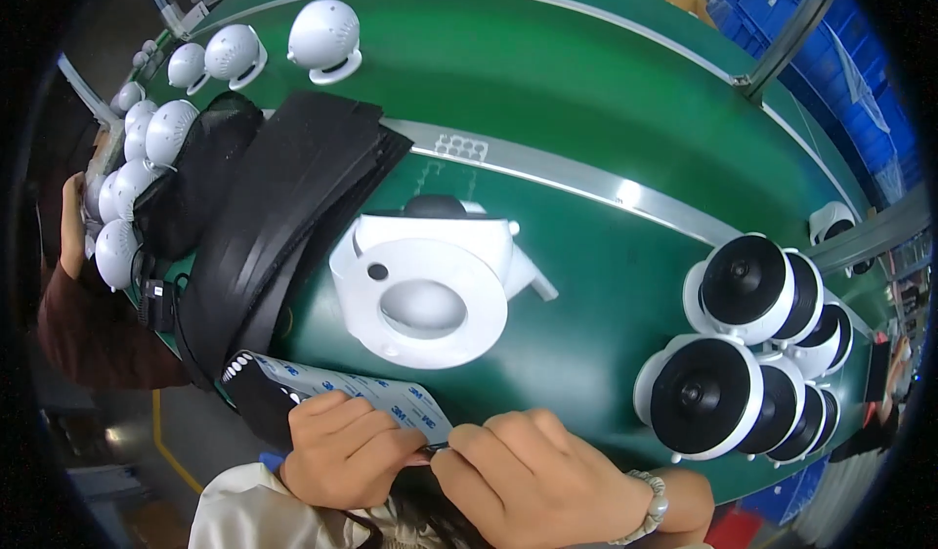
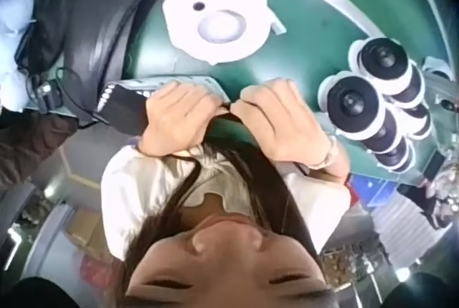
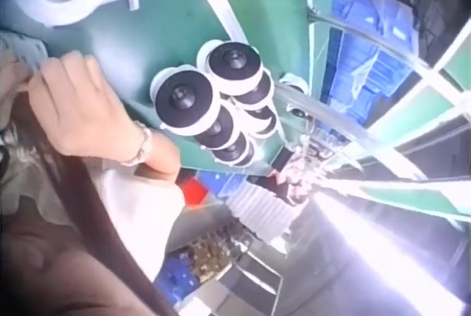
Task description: Manually assembling parts and applying stickers to security camera housings on a production line.
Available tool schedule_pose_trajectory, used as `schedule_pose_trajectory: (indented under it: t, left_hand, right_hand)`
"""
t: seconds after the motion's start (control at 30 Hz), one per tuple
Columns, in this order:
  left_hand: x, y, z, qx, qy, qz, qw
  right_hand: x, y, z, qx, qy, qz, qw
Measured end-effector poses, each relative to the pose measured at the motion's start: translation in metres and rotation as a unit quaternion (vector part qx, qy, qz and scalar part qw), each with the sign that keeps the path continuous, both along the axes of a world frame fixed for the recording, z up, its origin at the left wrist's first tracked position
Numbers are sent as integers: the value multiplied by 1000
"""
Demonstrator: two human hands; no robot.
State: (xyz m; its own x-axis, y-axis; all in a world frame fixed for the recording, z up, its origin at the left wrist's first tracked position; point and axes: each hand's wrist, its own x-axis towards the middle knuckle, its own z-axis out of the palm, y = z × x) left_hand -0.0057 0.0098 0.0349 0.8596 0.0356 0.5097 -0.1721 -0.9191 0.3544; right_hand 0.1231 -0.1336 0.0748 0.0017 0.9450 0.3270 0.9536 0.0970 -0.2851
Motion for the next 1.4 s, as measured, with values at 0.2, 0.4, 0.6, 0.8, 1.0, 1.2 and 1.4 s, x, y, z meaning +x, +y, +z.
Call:
schedule_pose_trajectory:
  t: [0.2, 0.4, 0.6, 0.8, 1.0, 1.2, 1.4]
  left_hand:
    - [-5, 6, 3, -179, 17, -4, 984]
    - [1, 9, 0, -265, 0, 32, 964]
    - [-3, 13, 2, -276, -42, 56, 959]
    - [2, 11, 8, -215, -28, 24, 976]
    - [-3, 0, 5, -258, -82, 12, 963]
    - [-5, -2, 11, -274, -71, 19, 959]
    - [-6, -1, 11, -245, -91, 20, 965]
  right_hand:
    - [1, 4, -9, 76, -12, 43, 996]
    - [3, -3, -16, 67, 35, -10, 997]
    - [-2, 23, 0, 83, 474, -90, 872]
    - [4, 21, -1, 3, 635, -80, 769]
    - [2, 25, -2, -32, 725, -55, 686]
    - [2, 24, -10, -39, 737, -2, 675]
    - [-2, 21, -6, -14, 670, -8, 742]
